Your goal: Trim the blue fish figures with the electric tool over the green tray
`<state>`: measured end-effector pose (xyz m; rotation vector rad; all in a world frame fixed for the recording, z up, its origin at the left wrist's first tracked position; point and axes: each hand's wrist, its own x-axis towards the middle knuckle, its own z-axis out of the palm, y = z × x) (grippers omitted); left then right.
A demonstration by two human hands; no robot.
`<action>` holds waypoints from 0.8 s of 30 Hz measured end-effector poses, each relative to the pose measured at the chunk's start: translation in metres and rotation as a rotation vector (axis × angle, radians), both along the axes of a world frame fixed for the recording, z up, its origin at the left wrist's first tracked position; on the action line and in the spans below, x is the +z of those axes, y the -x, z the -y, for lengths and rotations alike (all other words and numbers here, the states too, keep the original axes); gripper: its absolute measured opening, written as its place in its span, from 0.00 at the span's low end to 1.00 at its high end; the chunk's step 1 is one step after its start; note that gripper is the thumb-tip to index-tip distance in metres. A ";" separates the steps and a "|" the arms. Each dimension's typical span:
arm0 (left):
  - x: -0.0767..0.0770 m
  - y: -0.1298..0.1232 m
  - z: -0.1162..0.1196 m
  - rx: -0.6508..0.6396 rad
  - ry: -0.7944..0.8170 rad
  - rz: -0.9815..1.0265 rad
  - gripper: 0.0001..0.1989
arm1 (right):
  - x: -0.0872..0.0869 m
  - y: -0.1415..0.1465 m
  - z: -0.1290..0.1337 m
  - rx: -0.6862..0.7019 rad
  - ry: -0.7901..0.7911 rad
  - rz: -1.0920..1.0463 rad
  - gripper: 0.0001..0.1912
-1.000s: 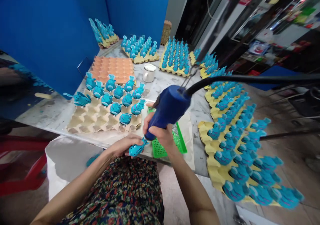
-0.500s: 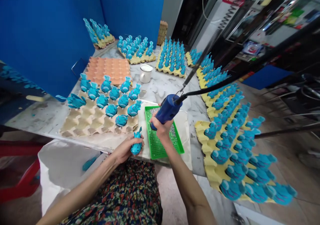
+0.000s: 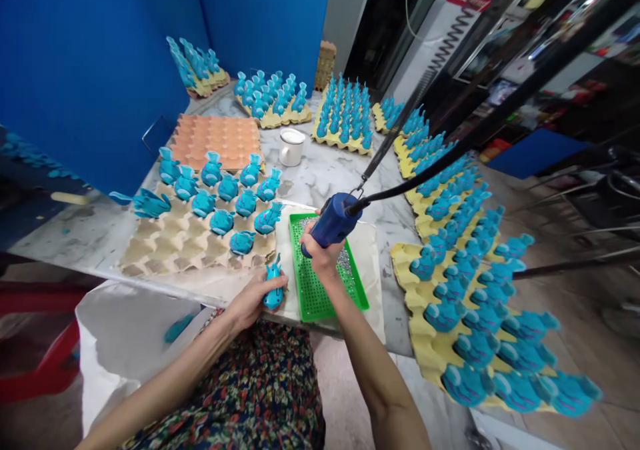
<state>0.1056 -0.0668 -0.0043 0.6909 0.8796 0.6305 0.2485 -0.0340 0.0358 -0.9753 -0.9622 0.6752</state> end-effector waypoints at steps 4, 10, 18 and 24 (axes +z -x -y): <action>-0.002 -0.005 0.003 0.035 -0.004 -0.034 0.16 | -0.001 0.001 0.000 -0.005 -0.009 0.011 0.13; -0.005 -0.019 0.009 0.213 -0.018 -0.127 0.14 | 0.020 0.004 0.010 -0.130 -0.079 0.066 0.09; -0.004 -0.029 0.009 0.301 -0.039 -0.128 0.14 | 0.056 0.018 0.069 0.241 -0.102 -0.023 0.19; -0.001 -0.028 0.010 0.297 -0.067 -0.128 0.13 | 0.045 0.022 0.080 0.218 -0.059 -0.007 0.10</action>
